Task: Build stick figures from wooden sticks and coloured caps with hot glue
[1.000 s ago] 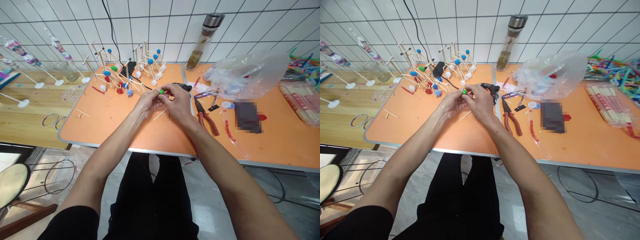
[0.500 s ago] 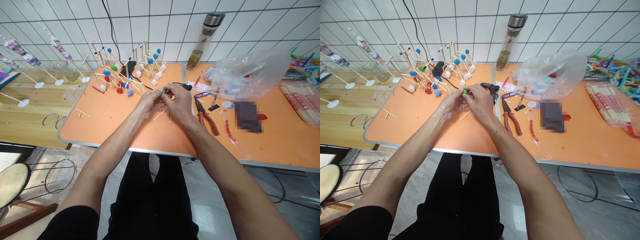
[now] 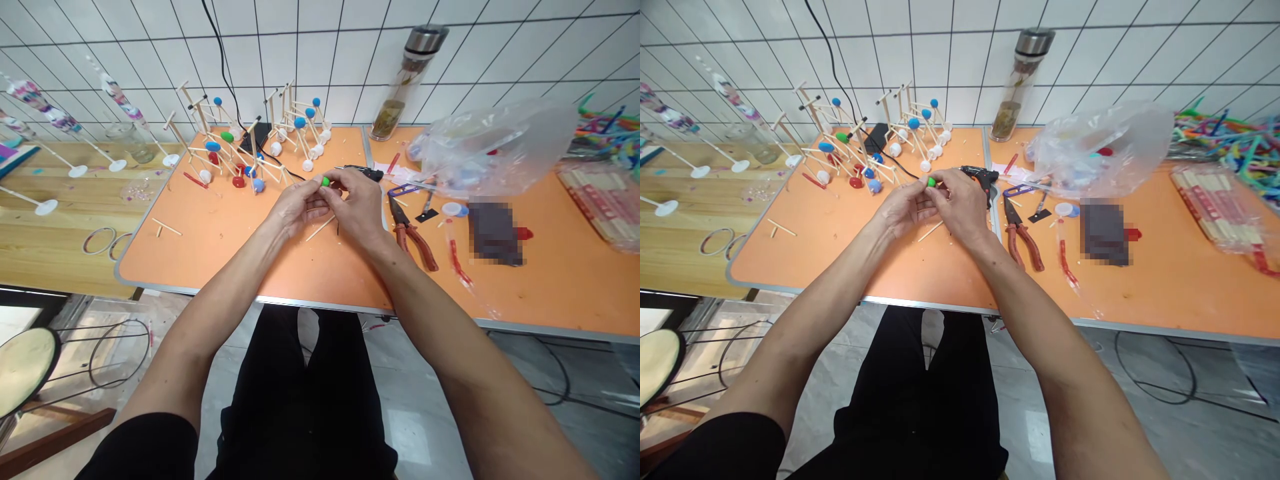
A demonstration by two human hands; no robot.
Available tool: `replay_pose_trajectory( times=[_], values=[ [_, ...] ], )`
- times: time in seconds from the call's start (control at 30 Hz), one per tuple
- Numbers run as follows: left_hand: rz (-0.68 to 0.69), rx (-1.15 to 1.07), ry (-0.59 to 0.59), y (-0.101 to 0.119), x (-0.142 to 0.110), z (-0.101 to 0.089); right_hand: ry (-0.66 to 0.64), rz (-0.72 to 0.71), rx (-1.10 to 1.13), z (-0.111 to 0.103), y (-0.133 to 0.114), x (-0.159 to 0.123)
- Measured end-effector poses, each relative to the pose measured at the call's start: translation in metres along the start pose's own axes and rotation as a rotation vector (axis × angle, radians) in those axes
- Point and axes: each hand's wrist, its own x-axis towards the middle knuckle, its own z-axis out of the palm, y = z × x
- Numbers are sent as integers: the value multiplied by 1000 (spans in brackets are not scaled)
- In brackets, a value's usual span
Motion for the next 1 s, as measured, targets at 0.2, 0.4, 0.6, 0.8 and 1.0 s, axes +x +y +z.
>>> replay_pose_trajectory(
  times=[0.2,0.4,0.6,0.8,1.0],
  values=[
    [-36,2,5,1,1,-1,-29,18,23,0,3,0],
    [-10,-17,-18,0,0,0,8,19,40,0,1,0],
    [-29,-18,-32,0,0,0,-21,32,39,-2,1,0],
    [-17,-40,-22,-1,2,1,-22,-3,53,1,1,0],
    [-18,-2,-19,-3,4,-1,-21,12,1,2,1,-1]
  ],
)
